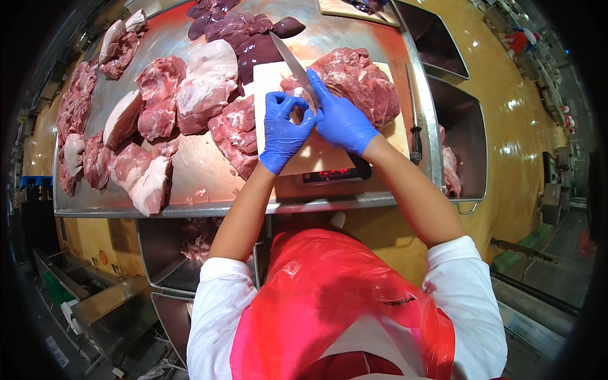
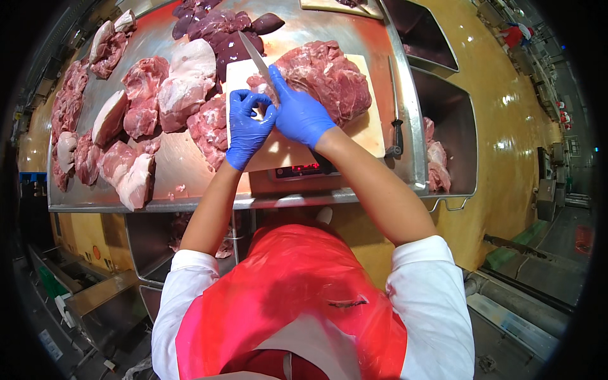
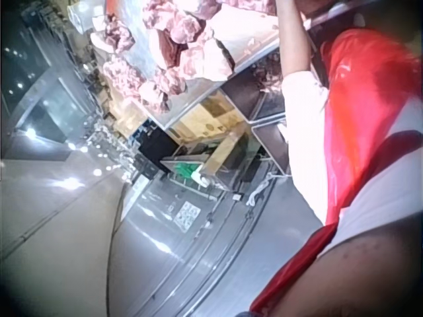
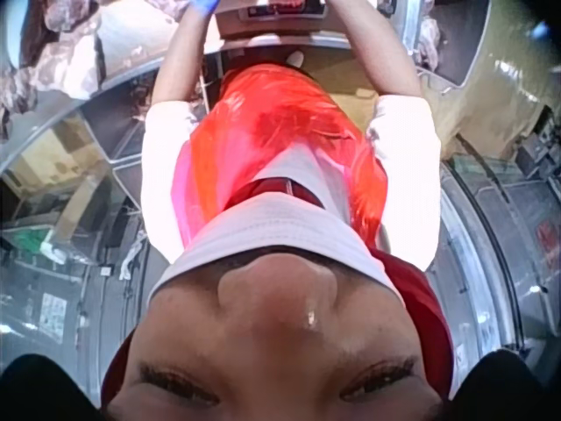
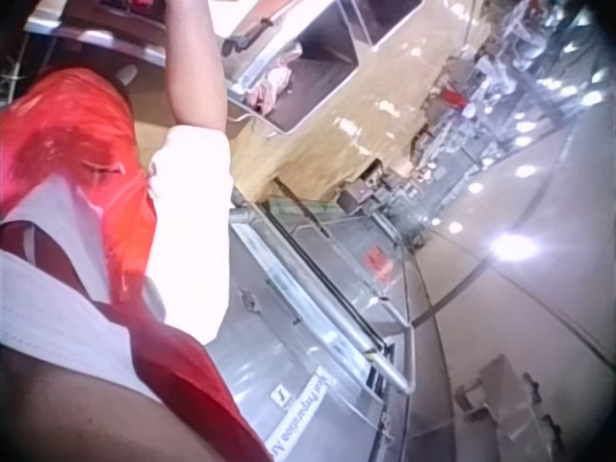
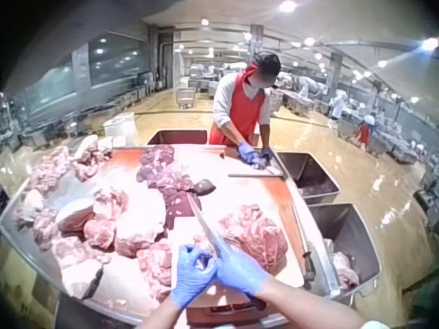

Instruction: The person uses a knife to trim and cut large pieces of raw meat on a cutting board. They repeatedly remove fat and connective tissue, placing trimmed pieces into a bin below the counter.

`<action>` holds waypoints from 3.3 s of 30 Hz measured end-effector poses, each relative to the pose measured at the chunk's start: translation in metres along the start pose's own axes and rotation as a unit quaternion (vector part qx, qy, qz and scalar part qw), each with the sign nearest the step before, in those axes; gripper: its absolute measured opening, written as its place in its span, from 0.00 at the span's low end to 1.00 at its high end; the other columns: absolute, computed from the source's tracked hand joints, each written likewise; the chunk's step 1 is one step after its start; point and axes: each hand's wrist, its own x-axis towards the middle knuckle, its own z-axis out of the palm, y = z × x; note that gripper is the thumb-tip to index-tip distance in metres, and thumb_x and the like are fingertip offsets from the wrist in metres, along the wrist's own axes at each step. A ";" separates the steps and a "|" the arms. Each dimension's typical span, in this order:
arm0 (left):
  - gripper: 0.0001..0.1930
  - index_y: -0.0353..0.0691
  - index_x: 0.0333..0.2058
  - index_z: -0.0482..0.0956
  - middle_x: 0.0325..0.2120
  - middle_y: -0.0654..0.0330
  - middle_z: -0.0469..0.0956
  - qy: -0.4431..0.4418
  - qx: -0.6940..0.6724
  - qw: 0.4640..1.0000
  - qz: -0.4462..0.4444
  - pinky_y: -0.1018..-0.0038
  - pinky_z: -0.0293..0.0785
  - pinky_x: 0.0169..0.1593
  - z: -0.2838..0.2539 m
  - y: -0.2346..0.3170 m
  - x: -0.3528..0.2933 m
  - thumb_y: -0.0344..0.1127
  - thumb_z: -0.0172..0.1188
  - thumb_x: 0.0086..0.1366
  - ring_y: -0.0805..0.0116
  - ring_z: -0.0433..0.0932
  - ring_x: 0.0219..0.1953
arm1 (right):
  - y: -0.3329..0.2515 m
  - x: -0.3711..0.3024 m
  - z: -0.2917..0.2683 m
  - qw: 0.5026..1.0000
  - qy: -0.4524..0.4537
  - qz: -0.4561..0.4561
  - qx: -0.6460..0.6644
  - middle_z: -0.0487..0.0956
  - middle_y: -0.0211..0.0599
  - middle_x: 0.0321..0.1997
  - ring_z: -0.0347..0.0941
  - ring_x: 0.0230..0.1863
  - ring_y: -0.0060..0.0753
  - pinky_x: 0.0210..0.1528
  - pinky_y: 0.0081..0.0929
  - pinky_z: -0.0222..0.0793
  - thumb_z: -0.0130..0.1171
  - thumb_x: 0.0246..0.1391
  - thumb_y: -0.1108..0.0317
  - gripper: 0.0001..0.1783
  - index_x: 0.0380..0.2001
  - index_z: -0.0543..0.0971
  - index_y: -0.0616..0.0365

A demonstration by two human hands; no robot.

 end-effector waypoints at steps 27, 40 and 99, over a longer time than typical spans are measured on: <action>0.27 0.39 0.45 0.66 0.36 0.43 0.73 -0.132 0.182 0.968 -0.107 0.53 0.73 0.47 -0.008 0.011 0.017 0.42 0.66 0.50 0.41 0.74 0.42 | 0.041 -0.172 -0.052 0.950 0.114 0.109 0.268 0.71 0.35 0.18 0.66 0.17 0.22 0.25 0.30 0.69 0.48 0.61 0.70 0.39 0.75 0.52 0.44; 0.16 0.38 0.43 0.74 0.35 0.58 0.66 -0.150 -0.145 0.971 -0.120 0.73 0.71 0.38 -0.034 -0.030 -0.001 0.31 0.66 0.56 0.69 0.69 0.33 | -0.040 0.060 -0.003 0.984 0.047 0.172 0.006 0.77 0.76 0.43 0.77 0.45 0.68 0.50 0.51 0.72 0.49 0.51 0.71 0.45 0.72 0.48 0.62; 0.22 0.31 0.50 0.77 0.43 0.53 0.83 0.536 -0.204 0.724 -0.382 0.80 0.74 0.32 -0.369 -0.016 -0.325 0.36 0.51 0.60 0.60 0.84 0.40 | 0.095 -0.067 -0.099 0.918 0.179 0.157 0.318 0.76 0.30 0.24 0.69 0.18 0.20 0.21 0.19 0.66 0.58 0.65 0.63 0.09 0.40 0.75 0.57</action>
